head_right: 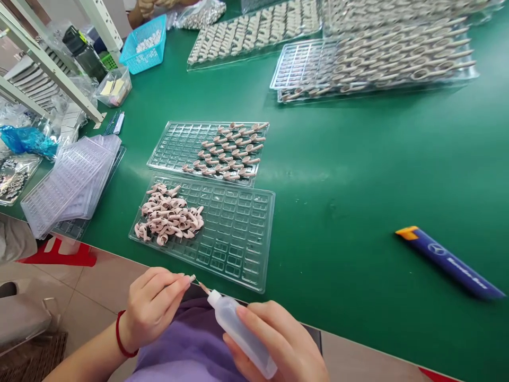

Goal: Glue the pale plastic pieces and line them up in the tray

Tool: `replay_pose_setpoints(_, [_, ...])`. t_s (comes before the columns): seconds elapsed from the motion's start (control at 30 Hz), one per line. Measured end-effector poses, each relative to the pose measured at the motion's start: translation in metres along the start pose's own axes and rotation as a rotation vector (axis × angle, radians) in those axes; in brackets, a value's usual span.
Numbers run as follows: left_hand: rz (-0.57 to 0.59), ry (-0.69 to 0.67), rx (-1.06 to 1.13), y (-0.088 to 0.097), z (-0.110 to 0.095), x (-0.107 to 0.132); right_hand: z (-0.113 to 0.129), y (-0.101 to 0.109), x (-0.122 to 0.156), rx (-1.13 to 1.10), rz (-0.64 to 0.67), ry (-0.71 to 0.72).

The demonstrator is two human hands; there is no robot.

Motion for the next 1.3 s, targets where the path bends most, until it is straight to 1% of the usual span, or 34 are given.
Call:
replay_pose_setpoints(0.43, [-0.009, 0.003, 0.011, 0.0, -0.001, -0.001, -0.003, 0.0, 0.006, 0.053, -0.006, -0.002])
replay_pose_setpoints(0.6, [-0.019, 0.004, 0.011, 0.0, 0.001, -0.001, -0.001, 0.001, 0.003, 0.006, -0.005, 0.019])
replay_pose_setpoints(0.7, [-0.019, 0.068, 0.057, 0.002, 0.003, 0.003, -0.001, 0.005, 0.006, -0.017, -0.039, -0.021])
replay_pose_setpoints(0.77, [-0.018, 0.166, 0.153, 0.003, 0.004, 0.007, -0.002, 0.006, 0.009, 0.007, -0.078, -0.077])
replay_pose_setpoints(0.83, [0.023, 0.332, 0.31, 0.0, 0.005, 0.013, -0.003, 0.002, 0.012, 0.026, -0.098, -0.126])
replay_pose_setpoints(0.87, [0.079, 0.459, 0.41, -0.006, 0.007, 0.018, -0.003, -0.001, 0.012, 0.029, -0.096, -0.136])
replay_pose_setpoints(0.9, [0.16, 0.617, 0.523, -0.015, 0.008, 0.025, -0.002, -0.006, 0.012, 0.03, -0.088, -0.132])
replay_pose_setpoints(0.93, [0.254, 0.794, 0.65, -0.027, 0.008, 0.035, 0.0, -0.011, 0.01, 0.035, -0.076, -0.116])
replay_pose_setpoints(1.0, [0.42, 1.14, 0.922, -0.05, 0.002, 0.058, 0.004, -0.021, 0.006, 0.056, -0.057, -0.069])
replay_pose_setpoints(1.03, [0.462, 1.275, 1.051, -0.059, -0.004, 0.067, 0.005, -0.024, 0.003, 0.062, -0.056, -0.039])
replay_pose_setpoints(1.07, [0.47, 1.374, 1.164, -0.066, -0.008, 0.074, 0.007, -0.027, 0.001, 0.066, -0.064, -0.011])
replay_pose_setpoints(1.1, [0.452, 1.443, 1.251, -0.072, -0.011, 0.078, 0.007, -0.029, 0.0, 0.069, -0.074, 0.01])
replay_pose_setpoints(1.17, [0.386, 1.522, 1.35, -0.079, -0.013, 0.082, 0.007, -0.031, -0.001, 0.079, -0.096, 0.035])
replay_pose_setpoints(1.23, [0.338, 1.557, 1.384, -0.083, -0.013, 0.084, 0.004, -0.032, 0.001, 0.105, -0.105, 0.034])
replay_pose_setpoints(1.3, [0.324, 1.562, 1.398, -0.084, -0.014, 0.082, 0.002, -0.032, 0.003, 0.128, -0.107, 0.027])
Point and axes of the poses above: each hand's wrist, its own x-axis away from the middle knuckle, its own y-axis out of the back of the hand, z = x × y, the point moved 7 cm from there along -x, towards the middle knuckle, and after that the axes turned 13 degrees about -x, right-handed, at the moved point
